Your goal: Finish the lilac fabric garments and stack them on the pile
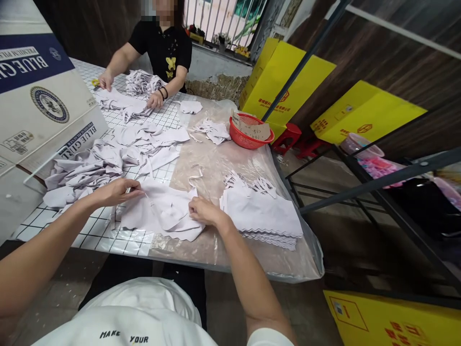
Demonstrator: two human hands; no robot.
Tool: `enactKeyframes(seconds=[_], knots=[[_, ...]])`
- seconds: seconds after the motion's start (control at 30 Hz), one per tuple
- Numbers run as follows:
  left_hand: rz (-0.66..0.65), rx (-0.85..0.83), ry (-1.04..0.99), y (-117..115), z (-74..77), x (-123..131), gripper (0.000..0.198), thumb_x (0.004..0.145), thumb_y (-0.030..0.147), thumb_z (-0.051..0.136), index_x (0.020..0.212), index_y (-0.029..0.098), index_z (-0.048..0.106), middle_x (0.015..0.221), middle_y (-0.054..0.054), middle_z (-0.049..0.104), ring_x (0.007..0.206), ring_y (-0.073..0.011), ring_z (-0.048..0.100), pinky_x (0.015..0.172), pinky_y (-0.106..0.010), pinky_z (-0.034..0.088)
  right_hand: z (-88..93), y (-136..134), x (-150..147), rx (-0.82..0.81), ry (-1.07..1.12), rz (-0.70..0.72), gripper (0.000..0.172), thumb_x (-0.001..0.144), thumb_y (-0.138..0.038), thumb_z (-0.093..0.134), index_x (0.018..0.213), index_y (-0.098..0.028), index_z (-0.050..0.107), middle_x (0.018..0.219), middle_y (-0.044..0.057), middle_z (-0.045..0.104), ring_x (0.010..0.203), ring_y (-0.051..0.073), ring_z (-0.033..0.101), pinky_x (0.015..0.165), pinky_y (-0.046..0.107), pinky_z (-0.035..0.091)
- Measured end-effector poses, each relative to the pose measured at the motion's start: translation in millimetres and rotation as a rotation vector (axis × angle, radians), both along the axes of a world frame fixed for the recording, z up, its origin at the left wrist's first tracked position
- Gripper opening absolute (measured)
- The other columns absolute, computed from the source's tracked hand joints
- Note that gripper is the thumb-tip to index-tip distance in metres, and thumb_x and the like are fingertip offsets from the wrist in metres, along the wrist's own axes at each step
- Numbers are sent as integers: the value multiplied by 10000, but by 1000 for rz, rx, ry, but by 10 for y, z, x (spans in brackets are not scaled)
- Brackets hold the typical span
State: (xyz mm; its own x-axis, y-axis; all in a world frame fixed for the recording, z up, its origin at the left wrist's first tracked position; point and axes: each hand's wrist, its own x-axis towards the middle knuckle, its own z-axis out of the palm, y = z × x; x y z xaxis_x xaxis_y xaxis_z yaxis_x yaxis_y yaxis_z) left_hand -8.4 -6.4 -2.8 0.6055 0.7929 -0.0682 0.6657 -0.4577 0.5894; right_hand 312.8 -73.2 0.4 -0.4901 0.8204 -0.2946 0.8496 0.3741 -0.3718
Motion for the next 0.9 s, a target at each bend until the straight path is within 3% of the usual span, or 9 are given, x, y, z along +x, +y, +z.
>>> enactKeyframes(seconds=[0.13, 0.2, 0.33, 0.43, 0.53, 0.63, 0.7, 0.8, 0.9], knots=[[125, 26, -34, 81, 33, 123, 381, 836, 525, 472, 682, 182, 536, 566, 23, 467, 535, -122, 394, 536, -240, 281, 122, 102, 202, 291, 55, -247, 138, 887, -99, 487, 862, -163, 607, 886, 59, 583, 842, 184, 506, 829, 316, 427], [167, 16, -28, 105, 8, 180, 374, 818, 524, 473, 659, 187, 504, 560, 21, 456, 535, -125, 390, 529, -243, 270, 73, 57, 155, 346, 111, -232, 118, 901, -149, 523, 952, -169, 628, 979, 80, 597, 936, 206, 522, 893, 352, 433], [120, -12, -36, 106, -25, 157, 385, 791, 542, 487, 644, 186, 497, 568, 23, 437, 556, -126, 383, 539, -242, 270, -158, -95, -121, 147, 144, 18, 240, 849, -353, 703, 1049, -225, 670, 1252, 101, 560, 1181, 271, 491, 1003, 460, 413], [113, -54, -44, 96, 11, 41, 385, 785, 538, 495, 640, 182, 513, 563, 32, 410, 556, -119, 362, 542, -238, 273, -214, -86, -177, 55, 124, 65, 163, 863, -354, 686, 831, -194, 683, 1294, 104, 557, 1236, 292, 468, 1027, 497, 394], [157, -84, -26, 116, 61, -37, 362, 779, 515, 499, 642, 181, 526, 562, 36, 398, 551, -117, 359, 545, -238, 276, -126, 72, -28, 64, 226, 41, 200, 914, -298, 595, 759, -181, 643, 1220, 99, 596, 1188, 238, 511, 1033, 426, 408], [201, -119, -9, 157, 60, -32, 320, 769, 486, 513, 704, 178, 572, 612, 18, 480, 581, -136, 428, 562, -241, 317, -34, 215, 145, 209, 252, -175, 157, 908, -266, 558, 784, -187, 612, 1131, 102, 619, 1112, 224, 548, 1023, 406, 417], [269, -72, -28, 154, 10, -20, 308, 764, 454, 531, 842, 167, 611, 768, -23, 594, 662, -161, 518, 611, -250, 377, -35, 187, 207, 316, 229, -395, 99, 893, -256, 552, 902, -177, 613, 1120, 121, 620, 1074, 232, 565, 987, 397, 438], [483, 67, 9, 30, -129, -56, 383, 781, 428, 544, 1035, 146, 596, 1019, -98, 641, 775, -195, 591, 682, -279, 422, -149, -105, 204, 371, 188, -706, 210, 909, -264, 511, 1065, -144, 583, 1119, 158, 633, 1022, 237, 601, 907, 357, 466], [628, 4, 160, -222, -287, -141, 366, 817, 501, 532, 941, 162, 593, 876, -88, 657, 730, -221, 597, 627, -292, 400, -324, -555, 100, 266, 129, -877, 210, 936, -302, 490, 1051, -155, 585, 963, 124, 685, 924, 229, 643, 823, 312, 462]])
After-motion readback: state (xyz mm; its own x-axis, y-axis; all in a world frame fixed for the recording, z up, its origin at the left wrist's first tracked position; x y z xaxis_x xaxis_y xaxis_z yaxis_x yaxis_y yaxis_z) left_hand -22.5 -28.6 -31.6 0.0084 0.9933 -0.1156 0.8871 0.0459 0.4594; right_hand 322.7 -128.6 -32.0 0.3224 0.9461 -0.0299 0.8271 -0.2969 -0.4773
